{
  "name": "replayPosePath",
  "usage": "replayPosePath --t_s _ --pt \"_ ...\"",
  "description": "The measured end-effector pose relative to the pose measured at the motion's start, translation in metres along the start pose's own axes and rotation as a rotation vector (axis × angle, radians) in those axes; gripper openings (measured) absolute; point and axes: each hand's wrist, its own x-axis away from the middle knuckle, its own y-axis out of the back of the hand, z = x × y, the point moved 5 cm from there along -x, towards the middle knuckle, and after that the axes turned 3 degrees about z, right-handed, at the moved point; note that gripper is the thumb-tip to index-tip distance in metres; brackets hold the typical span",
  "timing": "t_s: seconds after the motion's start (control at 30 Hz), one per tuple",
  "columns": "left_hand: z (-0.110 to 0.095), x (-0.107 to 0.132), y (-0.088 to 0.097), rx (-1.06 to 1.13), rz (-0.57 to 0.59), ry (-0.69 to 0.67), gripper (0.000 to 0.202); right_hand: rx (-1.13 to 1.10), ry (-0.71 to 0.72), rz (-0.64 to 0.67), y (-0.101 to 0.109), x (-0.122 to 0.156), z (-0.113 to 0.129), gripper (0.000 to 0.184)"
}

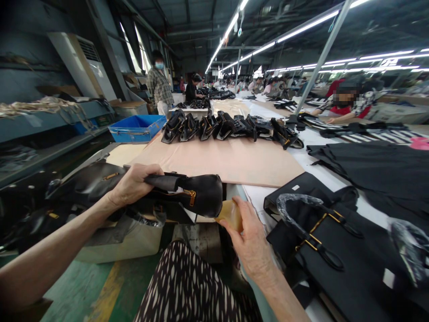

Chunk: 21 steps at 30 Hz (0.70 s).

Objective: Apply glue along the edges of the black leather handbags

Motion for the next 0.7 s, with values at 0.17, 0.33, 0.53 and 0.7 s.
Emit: replayPosePath --t_s 0.17,0.33,0.53,0.7 --pt "-0.003 0.003 0.003 -0.017 -0.029 0.003 0.018 -0.003 -0.002 0.010 0.001 0.000 0.001 0.038" --pt "-0.006 0.006 0.002 -0.016 -0.015 0.018 0.018 -0.022 -0.009 0.039 0.002 0.006 0.002 0.038" --pt "-0.007 0.016 0.003 0.005 -0.033 0.036 0.020 -0.061 -0.047 0.064 0.001 0.014 0.002 0.037" --pt "-0.012 0.024 0.004 -0.001 -0.054 0.008 0.022 -0.091 -0.086 0.079 0.001 0.017 -0.001 0.038"
